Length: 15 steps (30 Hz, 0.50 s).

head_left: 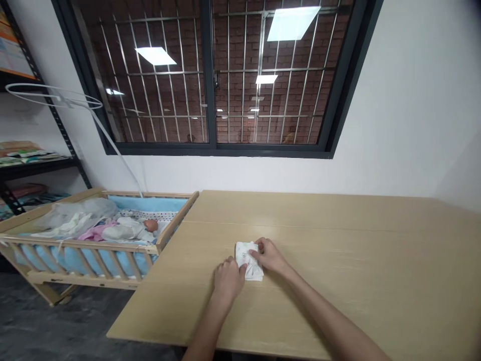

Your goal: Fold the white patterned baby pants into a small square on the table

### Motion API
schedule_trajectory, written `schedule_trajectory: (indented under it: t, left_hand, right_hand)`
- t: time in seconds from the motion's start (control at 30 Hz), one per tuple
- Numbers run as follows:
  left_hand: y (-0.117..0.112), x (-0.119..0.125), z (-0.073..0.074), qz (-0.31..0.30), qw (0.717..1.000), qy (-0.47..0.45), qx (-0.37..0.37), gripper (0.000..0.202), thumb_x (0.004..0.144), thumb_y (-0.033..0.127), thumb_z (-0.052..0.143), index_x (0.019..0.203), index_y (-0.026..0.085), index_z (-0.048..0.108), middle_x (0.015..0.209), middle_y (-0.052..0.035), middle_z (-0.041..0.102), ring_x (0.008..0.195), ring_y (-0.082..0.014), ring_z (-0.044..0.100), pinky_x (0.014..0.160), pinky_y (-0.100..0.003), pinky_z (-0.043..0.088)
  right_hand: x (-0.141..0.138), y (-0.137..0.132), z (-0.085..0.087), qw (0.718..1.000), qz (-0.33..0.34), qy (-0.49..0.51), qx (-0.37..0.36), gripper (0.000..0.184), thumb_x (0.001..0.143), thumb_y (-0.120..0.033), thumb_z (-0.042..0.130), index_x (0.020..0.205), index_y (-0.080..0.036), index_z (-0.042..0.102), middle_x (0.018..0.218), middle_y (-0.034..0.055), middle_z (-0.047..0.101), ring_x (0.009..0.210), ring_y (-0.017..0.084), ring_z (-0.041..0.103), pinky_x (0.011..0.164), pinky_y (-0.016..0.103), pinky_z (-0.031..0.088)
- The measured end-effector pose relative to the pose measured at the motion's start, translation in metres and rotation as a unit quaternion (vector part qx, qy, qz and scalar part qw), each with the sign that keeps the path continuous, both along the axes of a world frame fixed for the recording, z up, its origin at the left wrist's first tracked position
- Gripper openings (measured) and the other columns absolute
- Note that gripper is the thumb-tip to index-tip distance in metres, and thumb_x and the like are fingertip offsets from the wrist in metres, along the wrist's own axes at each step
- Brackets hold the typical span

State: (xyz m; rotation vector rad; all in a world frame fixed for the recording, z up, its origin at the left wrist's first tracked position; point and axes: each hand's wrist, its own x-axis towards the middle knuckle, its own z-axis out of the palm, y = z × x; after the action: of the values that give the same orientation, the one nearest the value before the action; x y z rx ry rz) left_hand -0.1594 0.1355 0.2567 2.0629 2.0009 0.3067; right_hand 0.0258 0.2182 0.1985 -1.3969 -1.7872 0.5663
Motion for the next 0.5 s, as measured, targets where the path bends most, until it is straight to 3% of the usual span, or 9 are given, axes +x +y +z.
schedule_trajectory:
  t: [0.13,0.27,0.37,0.43,0.5]
  left_hand:
    - [0.009,0.011,0.000,-0.028,0.999,-0.032,-0.003,0.034,0.098,0.030,0.047,0.118,0.007,0.061,0.118,-0.0219,0.070,0.110,-0.0307,0.068,0.088,-0.036,0.047]
    - [-0.016,0.024,0.007,-0.089,0.991,-0.094,0.016,0.024,0.099,0.033,0.046,0.110,0.017,0.060,0.108,-0.0100,0.074,0.099,-0.0212,0.069,0.078,-0.027,0.046]
    - [-0.055,0.042,-0.003,-0.137,0.960,-0.242,0.016,0.023,0.100,0.040,0.046,0.103,0.021,0.059,0.094,-0.0038,0.072,0.084,-0.0168,0.066,0.070,-0.026,0.045]
    - [-0.085,0.057,-0.019,-0.174,0.922,-0.344,-0.031,0.027,0.097,0.048,0.052,0.104,0.022,0.060,0.096,-0.0039,0.070,0.086,-0.0182,0.065,0.072,-0.027,0.047]
    - [-0.114,0.072,-0.040,-0.221,0.878,-0.405,-0.129,0.032,0.093,0.054,0.060,0.105,0.025,0.063,0.101,-0.0051,0.070,0.093,-0.0207,0.064,0.075,-0.030,0.051]
  right_hand:
    - [-0.003,-0.008,0.002,0.999,-0.006,0.043,0.008,0.015,0.075,-0.028,0.068,0.085,-0.021,0.059,0.083,0.0025,0.060,0.077,0.023,0.058,0.069,0.031,0.047]
    - [0.008,-0.041,0.027,0.997,-0.001,0.077,0.017,0.015,0.069,-0.030,0.066,0.073,-0.023,0.054,0.077,0.0011,0.056,0.074,0.022,0.054,0.066,0.031,0.044]
    - [0.043,-0.096,0.051,0.992,0.044,0.117,0.008,0.022,0.074,-0.040,0.067,0.074,-0.024,0.052,0.074,0.0004,0.053,0.073,0.023,0.053,0.065,0.033,0.045]
    - [0.078,-0.146,0.058,0.984,0.085,0.150,-0.053,0.024,0.082,-0.047,0.069,0.084,-0.026,0.058,0.081,0.0023,0.057,0.077,0.025,0.058,0.069,0.036,0.049]
    - [0.114,-0.198,0.051,0.977,0.023,0.191,-0.087,0.030,0.078,-0.057,0.074,0.083,-0.031,0.062,0.082,0.0053,0.059,0.079,0.030,0.062,0.068,0.041,0.051]
